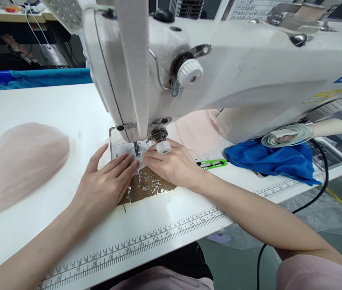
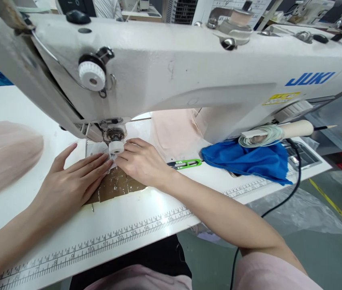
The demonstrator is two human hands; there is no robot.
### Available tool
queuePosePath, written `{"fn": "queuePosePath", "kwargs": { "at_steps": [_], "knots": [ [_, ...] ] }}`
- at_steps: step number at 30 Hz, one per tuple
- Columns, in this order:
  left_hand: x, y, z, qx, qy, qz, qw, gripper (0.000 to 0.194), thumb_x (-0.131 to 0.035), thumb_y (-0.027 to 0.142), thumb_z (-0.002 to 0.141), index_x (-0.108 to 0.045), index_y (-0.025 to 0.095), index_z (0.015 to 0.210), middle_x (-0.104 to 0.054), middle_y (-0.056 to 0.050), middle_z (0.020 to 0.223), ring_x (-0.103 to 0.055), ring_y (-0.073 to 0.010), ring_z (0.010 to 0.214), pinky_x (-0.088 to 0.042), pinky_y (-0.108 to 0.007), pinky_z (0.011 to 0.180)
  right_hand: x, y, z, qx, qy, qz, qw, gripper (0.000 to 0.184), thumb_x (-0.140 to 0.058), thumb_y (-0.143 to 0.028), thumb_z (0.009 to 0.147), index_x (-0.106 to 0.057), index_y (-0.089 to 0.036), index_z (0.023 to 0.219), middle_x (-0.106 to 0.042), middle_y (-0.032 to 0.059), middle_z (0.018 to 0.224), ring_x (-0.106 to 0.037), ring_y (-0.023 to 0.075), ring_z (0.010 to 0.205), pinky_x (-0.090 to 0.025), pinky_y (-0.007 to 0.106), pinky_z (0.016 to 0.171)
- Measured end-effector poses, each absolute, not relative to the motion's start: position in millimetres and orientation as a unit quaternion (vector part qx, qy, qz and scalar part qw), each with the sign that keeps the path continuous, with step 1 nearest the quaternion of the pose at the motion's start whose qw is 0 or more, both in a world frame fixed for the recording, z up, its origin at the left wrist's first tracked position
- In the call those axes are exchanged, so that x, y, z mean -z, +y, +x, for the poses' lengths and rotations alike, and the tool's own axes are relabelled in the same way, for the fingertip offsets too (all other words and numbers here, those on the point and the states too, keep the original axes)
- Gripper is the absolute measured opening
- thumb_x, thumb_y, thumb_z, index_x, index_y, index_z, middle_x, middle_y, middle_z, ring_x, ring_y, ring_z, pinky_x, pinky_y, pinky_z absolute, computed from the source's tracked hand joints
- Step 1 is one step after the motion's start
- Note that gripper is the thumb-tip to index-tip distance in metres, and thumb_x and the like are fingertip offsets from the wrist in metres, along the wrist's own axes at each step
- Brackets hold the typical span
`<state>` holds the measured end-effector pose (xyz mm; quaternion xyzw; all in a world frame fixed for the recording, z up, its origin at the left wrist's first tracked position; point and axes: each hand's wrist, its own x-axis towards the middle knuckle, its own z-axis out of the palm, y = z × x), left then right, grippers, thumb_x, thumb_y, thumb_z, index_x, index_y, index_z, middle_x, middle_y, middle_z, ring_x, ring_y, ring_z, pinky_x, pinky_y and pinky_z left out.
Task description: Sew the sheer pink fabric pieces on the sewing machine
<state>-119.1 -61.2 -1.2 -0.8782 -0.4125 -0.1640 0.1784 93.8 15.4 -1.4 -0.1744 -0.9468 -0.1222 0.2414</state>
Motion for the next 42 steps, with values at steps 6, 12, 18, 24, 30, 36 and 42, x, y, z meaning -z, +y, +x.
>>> {"fn": "queuePosePath", "kwargs": {
  "at_steps": [6,12,18,24,30,36,42],
  "knots": [
    [0.3,-58.1,-119.6,0.171,-0.409,-0.878,0.18,0.029,-0.05,0.013,0.097,-0.061,0.013,0.123,-0.071,-0.014,0.118,-0.07,-0.0281,0.108,-0.034,-0.058,0.113,2.5,16.4,92.6,0.13,-0.945,-0.181,0.239,0.029,-0.047,-0.002,0.093,-0.07,-0.016,0.083,-0.076,0.0003,0.083,-0.067,0.0152,0.087,-0.049,0.03,0.08],
    [0.9,-55.2,-119.3,0.172,-0.412,-0.875,0.189,0.028,-0.051,0.014,0.096,-0.062,0.013,0.121,-0.072,-0.013,0.117,-0.07,-0.0274,0.107,-0.037,-0.056,0.11,5.3,18.9,92.2,0.141,-0.942,-0.193,0.236,0.031,-0.046,-0.001,0.093,-0.069,-0.017,0.081,-0.075,-0.0003,0.083,-0.066,0.0154,0.087,-0.048,0.03,0.081],
    [3.0,-52.8,-119.7,0.169,-0.418,-0.87,0.197,0.028,-0.047,0.015,0.098,-0.062,0.014,0.121,-0.072,-0.012,0.116,-0.069,-0.0268,0.108,-0.036,-0.056,0.111,7.0,20.6,90.8,0.121,-0.943,-0.203,0.234,0.027,-0.048,-0.006,0.094,-0.07,-0.017,0.085,-0.076,0.0014,0.089,-0.066,0.0167,0.091,-0.048,0.031,0.082],
    [4.8,-52.2,-121.5,0.167,-0.427,-0.868,0.19,0.03,-0.046,0.015,0.098,-0.061,0.019,0.124,-0.072,-0.01,0.118,-0.069,-0.0248,0.11,-0.035,-0.057,0.114,4.0,19.7,88.7,0.097,-0.94,-0.223,0.239,0.027,-0.048,-0.007,0.094,-0.069,-0.017,0.08,-0.074,0.0027,0.085,-0.063,0.016,0.085,-0.047,0.031,0.08],
    [6.3,-53.3,-122.3,0.175,-0.443,-0.865,0.156,0.035,-0.045,0.016,0.098,-0.06,0.023,0.128,-0.07,-0.009,0.122,-0.067,-0.0254,0.113,-0.035,-0.06,0.113,1.9,19.1,88.0,0.1,-0.938,-0.238,0.229,0.028,-0.047,-0.006,0.094,-0.069,-0.017,0.08,-0.072,0.0024,0.081,-0.06,0.0161,0.083,-0.046,0.031,0.077],
    [3.2,-52.1,-122.2,0.189,-0.442,-0.865,0.142,0.028,-0.05,0.022,0.098,-0.064,0.021,0.122,-0.072,-0.008,0.12,-0.067,-0.0253,0.114,-0.037,-0.055,0.112,3.6,18.6,87.9,0.104,-0.937,-0.241,0.233,0.03,-0.048,-0.007,0.095,-0.07,-0.019,0.079,-0.073,0.0007,0.082,-0.06,0.0156,0.085,-0.046,0.031,0.081],
    [-3.6,-55.9,-128.0,0.15,-0.479,-0.85,0.16,0.045,-0.047,0.044,0.099,-0.057,0.012,0.129,-0.065,-0.017,0.13,-0.062,-0.0318,0.119,-0.036,-0.056,0.11,6.2,19.6,90.4,0.12,-0.936,-0.231,0.237,0.03,-0.045,-0.004,0.089,-0.072,-0.018,0.089,-0.076,0.0022,0.087,-0.061,0.0181,0.088,-0.043,0.035,0.089]
  ]
}}
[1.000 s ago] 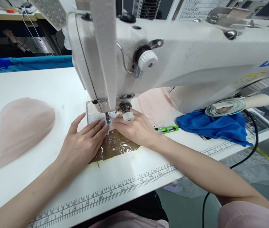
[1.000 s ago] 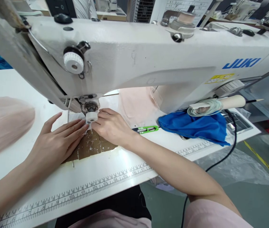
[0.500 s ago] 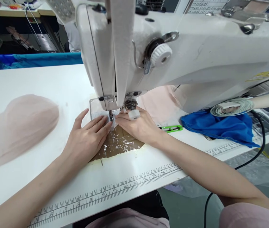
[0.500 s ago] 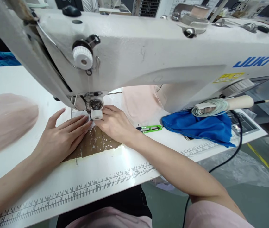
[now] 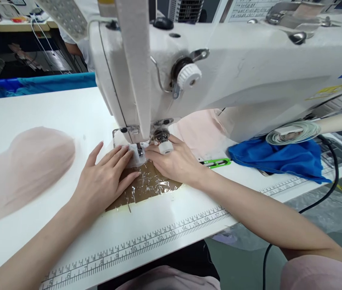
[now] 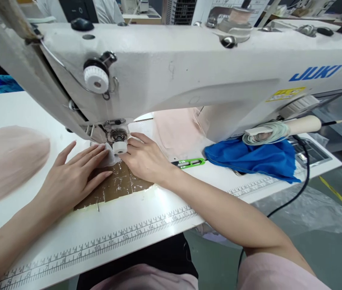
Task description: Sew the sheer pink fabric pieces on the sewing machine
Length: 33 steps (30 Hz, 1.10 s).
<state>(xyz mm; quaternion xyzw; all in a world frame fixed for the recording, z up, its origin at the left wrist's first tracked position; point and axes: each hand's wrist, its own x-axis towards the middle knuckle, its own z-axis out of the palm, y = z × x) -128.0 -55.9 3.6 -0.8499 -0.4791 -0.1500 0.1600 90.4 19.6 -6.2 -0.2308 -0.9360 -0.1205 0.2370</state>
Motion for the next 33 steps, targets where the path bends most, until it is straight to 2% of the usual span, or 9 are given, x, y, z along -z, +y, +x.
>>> {"fn": "queuePosePath", "kwargs": {
  "at_steps": [4,6,10,14,18,20,23,27,33],
  "knots": [
    [-18.8,-66.6,-127.1,0.131,-0.447,-0.851,0.243,0.027,-0.056,0.042,0.094,-0.069,0.018,0.095,-0.073,-0.006,0.078,-0.067,-0.0228,0.065,-0.047,-0.044,0.076,2.8,8.2,89.9,0.13,-0.931,-0.223,0.258,0.033,-0.042,0.001,0.084,-0.07,-0.016,0.088,-0.076,0.003,0.091,-0.061,0.0177,0.085,-0.042,0.035,0.089],
    [-24.5,-67.8,-126.8,0.151,-0.428,-0.853,0.257,0.019,-0.058,0.034,0.093,-0.066,0.02,0.082,-0.067,-0.002,0.065,-0.062,-0.0202,0.058,-0.044,-0.04,0.066,1.2,0.3,87.6,0.108,-0.933,-0.217,0.265,0.031,-0.042,0.0,0.089,-0.068,-0.016,0.087,-0.075,0.0022,0.091,-0.061,0.0157,0.082,-0.042,0.032,0.084],
    [-23.5,-61.1,-130.8,0.169,-0.414,-0.872,0.2,0.015,-0.055,0.02,0.094,-0.065,0.018,0.104,-0.074,-0.008,0.104,-0.069,-0.0251,0.095,-0.046,-0.045,0.09,-0.2,-10.0,84.0,0.061,-0.947,-0.19,0.254,0.026,-0.042,-0.008,0.096,-0.067,-0.014,0.097,-0.072,0.0042,0.093,-0.062,0.0154,0.085,-0.044,0.028,0.076],
    [-18.1,-55.9,-136.7,0.19,-0.417,-0.875,0.157,0.017,-0.057,0.019,0.092,-0.065,0.02,0.106,-0.075,-0.004,0.094,-0.069,-0.0212,0.08,-0.046,-0.044,0.089,-1.9,-14.4,84.4,0.087,-0.941,-0.22,0.241,0.033,-0.037,0.001,0.092,-0.066,-0.013,0.084,-0.068,0.0057,0.083,-0.06,0.0164,0.076,-0.046,0.029,0.072],
    [-16.1,-53.6,-138.2,0.195,-0.413,-0.882,0.113,0.025,-0.052,0.017,0.094,-0.063,0.017,0.117,-0.072,-0.009,0.115,-0.068,-0.0238,0.104,-0.041,-0.045,0.102,-4.9,-19.2,84.6,0.044,-0.954,-0.219,0.202,0.029,-0.039,-0.004,0.094,-0.067,-0.012,0.098,-0.07,0.0092,0.103,-0.062,0.02,0.094,-0.05,0.03,0.073],
    [-14.5,-52.6,-138.1,0.189,-0.421,-0.884,0.077,0.026,-0.05,0.017,0.095,-0.063,0.018,0.117,-0.073,-0.006,0.111,-0.068,-0.0213,0.099,-0.038,-0.045,0.105,-6.3,-20.1,85.7,0.032,-0.955,-0.236,0.176,0.028,-0.04,-0.003,0.09,-0.067,-0.012,0.091,-0.07,0.0093,0.099,-0.063,0.0202,0.089,-0.051,0.031,0.068],
    [-10.1,-50.8,-138.6,0.181,-0.434,-0.882,0.041,0.029,-0.046,0.017,0.097,-0.063,0.018,0.12,-0.072,-0.006,0.106,-0.067,-0.0203,0.092,-0.042,-0.044,0.099,-8.4,-18.5,88.8,0.036,-0.948,-0.273,0.16,0.029,-0.039,0.001,0.084,-0.065,-0.012,0.085,-0.069,0.0113,0.093,-0.06,0.0196,0.078,-0.044,0.03,0.052],
    [-2.4,-47.5,-137.9,0.179,-0.419,-0.889,0.033,0.039,-0.039,0.011,0.097,-0.059,0.016,0.129,-0.067,-0.01,0.109,-0.061,-0.0241,0.108,-0.047,-0.044,0.099,-10.8,-14.4,90.9,0.032,-0.943,-0.304,0.135,0.029,-0.039,0.0,0.082,-0.064,-0.011,0.091,-0.067,0.0165,0.105,-0.059,0.0215,0.083,-0.036,0.029,0.045],
    [2.6,-50.5,-126.9,0.189,-0.399,-0.895,0.057,0.039,-0.045,0.011,0.093,-0.062,0.019,0.127,-0.067,-0.011,0.114,-0.062,-0.0263,0.113,-0.048,-0.051,0.105,-10.1,-7.3,89.0,0.025,-0.928,-0.347,0.137,0.025,-0.045,-0.022,0.099,-0.067,-0.012,0.095,-0.068,0.0143,0.106,-0.062,0.0218,0.088,-0.041,0.029,0.049]
  ]
}}
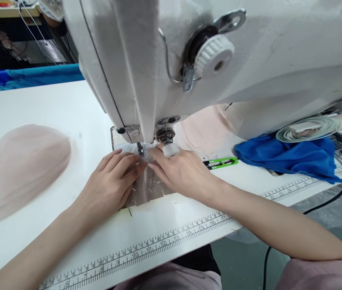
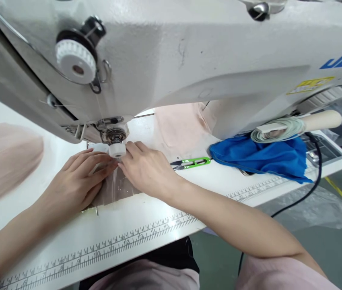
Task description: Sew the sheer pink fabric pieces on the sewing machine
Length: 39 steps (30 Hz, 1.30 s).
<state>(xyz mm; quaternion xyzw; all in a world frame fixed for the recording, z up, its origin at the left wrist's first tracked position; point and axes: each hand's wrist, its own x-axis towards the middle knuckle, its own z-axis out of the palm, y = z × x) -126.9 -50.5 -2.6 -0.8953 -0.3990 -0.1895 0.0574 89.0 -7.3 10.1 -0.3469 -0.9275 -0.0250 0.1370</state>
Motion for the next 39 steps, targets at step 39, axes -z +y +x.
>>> {"fn": "queuePosePath", "kwargs": {
  "at_steps": [39],
  "knots": [
    [3.3,-63.4,-112.2,0.147,-0.422,-0.882,0.146,0.033,-0.048,0.017,0.095,-0.066,0.007,0.121,-0.064,-0.021,0.128,-0.061,-0.0322,0.121,-0.034,-0.058,0.115,-3.8,0.9,88.6,0.04,-0.931,-0.325,0.161,0.031,-0.049,-0.033,0.101,-0.069,-0.011,0.109,-0.068,0.0126,0.125,-0.06,0.024,0.117,-0.05,0.038,0.096]
  ]
}}
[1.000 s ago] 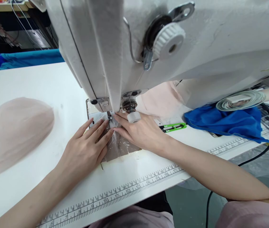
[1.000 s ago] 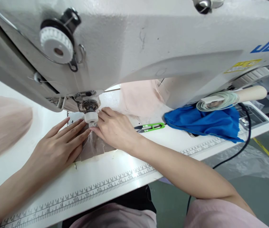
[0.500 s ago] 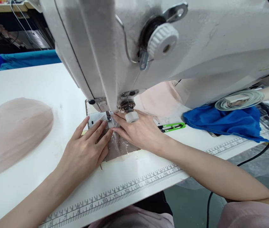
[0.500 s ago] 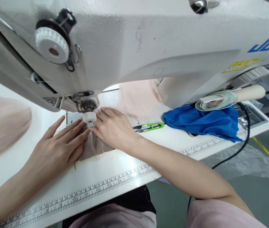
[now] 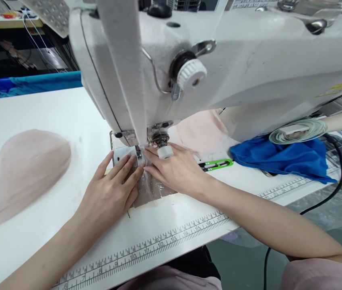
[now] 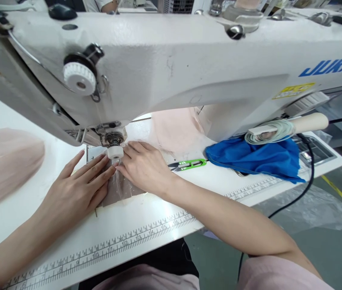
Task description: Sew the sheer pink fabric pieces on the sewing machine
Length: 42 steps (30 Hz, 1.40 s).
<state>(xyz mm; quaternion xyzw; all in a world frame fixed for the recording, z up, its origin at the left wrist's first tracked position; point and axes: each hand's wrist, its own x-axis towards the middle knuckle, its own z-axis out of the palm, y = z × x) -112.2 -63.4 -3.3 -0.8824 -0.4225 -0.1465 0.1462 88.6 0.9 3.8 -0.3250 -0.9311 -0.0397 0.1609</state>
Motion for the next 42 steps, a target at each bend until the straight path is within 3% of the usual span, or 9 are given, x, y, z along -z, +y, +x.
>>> {"fn": "queuePosePath", "kwargs": {
  "at_steps": [6,10,14,17,19,22,24,28,42],
  "knots": [
    [-1.5,-65.8,-117.6,0.171,-0.405,-0.887,0.144,0.036,-0.053,0.02,0.094,-0.06,0.009,0.128,-0.065,-0.017,0.13,-0.06,-0.0305,0.123,-0.033,-0.056,0.116,-4.4,-1.5,92.5,0.064,-0.937,-0.272,0.208,0.023,-0.049,-0.022,0.098,-0.069,-0.012,0.096,-0.073,0.0111,0.107,-0.064,0.0212,0.101,-0.049,0.036,0.087],
    [-10.6,-68.6,-126.6,0.17,-0.299,-0.933,0.108,0.04,-0.061,0.039,0.092,-0.064,0.008,0.118,-0.07,-0.015,0.12,-0.066,-0.0279,0.113,-0.046,-0.046,0.108,-9.7,-4.8,96.6,0.069,-0.949,-0.2,0.232,0.022,-0.049,-0.016,0.096,-0.067,-0.015,0.084,-0.074,0.0038,0.089,-0.062,0.0143,0.077,-0.043,0.029,0.07],
    [-10.7,-69.4,-130.9,0.17,-0.252,-0.939,0.158,0.018,-0.055,0.014,0.093,-0.066,0.006,0.105,-0.074,-0.015,0.11,-0.07,-0.0262,0.103,-0.054,-0.041,0.095,-15.9,-6.4,100.1,0.033,-0.964,-0.149,0.22,0.037,-0.049,-0.042,0.097,-0.063,-0.016,0.075,-0.068,0.0009,0.073,-0.058,0.0139,0.066,-0.035,0.03,0.056],
    [-8.8,-69.3,-128.4,0.201,-0.294,-0.926,0.128,0.017,-0.048,0.008,0.095,-0.064,0.007,0.102,-0.075,-0.013,0.105,-0.071,-0.0218,0.098,-0.055,-0.037,0.092,-17.9,-7.4,100.3,-0.007,-0.969,-0.136,0.205,0.057,-0.046,-0.067,0.089,-0.064,-0.015,0.079,-0.067,0.0024,0.075,-0.059,0.0163,0.068,-0.037,0.031,0.055],
    [-8.6,-69.4,-125.2,0.224,-0.326,-0.913,0.099,0.016,-0.048,0.009,0.096,-0.063,0.008,0.101,-0.076,-0.011,0.1,-0.072,-0.0188,0.092,-0.056,-0.034,0.088,-16.6,-8.6,99.1,0.008,-0.97,-0.147,0.194,0.048,-0.05,-0.059,0.091,-0.065,-0.014,0.085,-0.069,0.0031,0.08,-0.061,0.0171,0.072,-0.04,0.031,0.056],
    [-8.7,-69.7,-120.7,0.236,-0.336,-0.906,0.102,0.013,-0.054,0.012,0.094,-0.064,0.008,0.102,-0.076,-0.01,0.102,-0.073,-0.0187,0.09,-0.055,-0.035,0.089,-11.7,-10.8,97.1,0.069,-0.963,-0.151,0.211,0.017,-0.053,-0.018,0.094,-0.066,-0.014,0.083,-0.072,0.0013,0.084,-0.064,0.015,0.076,-0.044,0.029,0.061],
    [-7.6,-69.6,-119.6,0.219,-0.343,-0.905,0.124,0.024,-0.055,0.019,0.094,-0.062,0.005,0.113,-0.073,-0.014,0.115,-0.07,-0.0234,0.102,-0.054,-0.039,0.093,-8.7,-12.3,96.9,0.085,-0.96,-0.135,0.231,0.024,-0.05,-0.004,0.091,-0.067,-0.015,0.078,-0.073,0.0008,0.083,-0.064,0.0138,0.077,-0.047,0.028,0.066],
    [-2.1,-69.2,-122.3,0.165,-0.369,-0.901,0.159,0.039,-0.041,0.025,0.099,-0.055,0.005,0.13,-0.065,-0.015,0.13,-0.063,-0.0274,0.119,-0.05,-0.043,0.1,-7.1,-14.2,98.9,0.068,-0.961,-0.115,0.241,0.027,-0.05,-0.005,0.092,-0.069,-0.016,0.076,-0.074,0.0025,0.08,-0.066,0.0143,0.08,-0.053,0.029,0.076],
    [-0.1,-70.1,-123.6,0.157,-0.369,-0.901,0.163,0.035,-0.044,0.018,0.097,-0.06,0.006,0.126,-0.067,-0.014,0.126,-0.064,-0.0278,0.118,-0.047,-0.044,0.104,-16.0,-12.2,101.9,0.002,-0.969,-0.131,0.211,0.029,-0.049,-0.007,0.093,-0.07,-0.019,0.076,-0.074,0.0017,0.079,-0.067,0.0139,0.079,-0.055,0.028,0.075]
  ]
}}
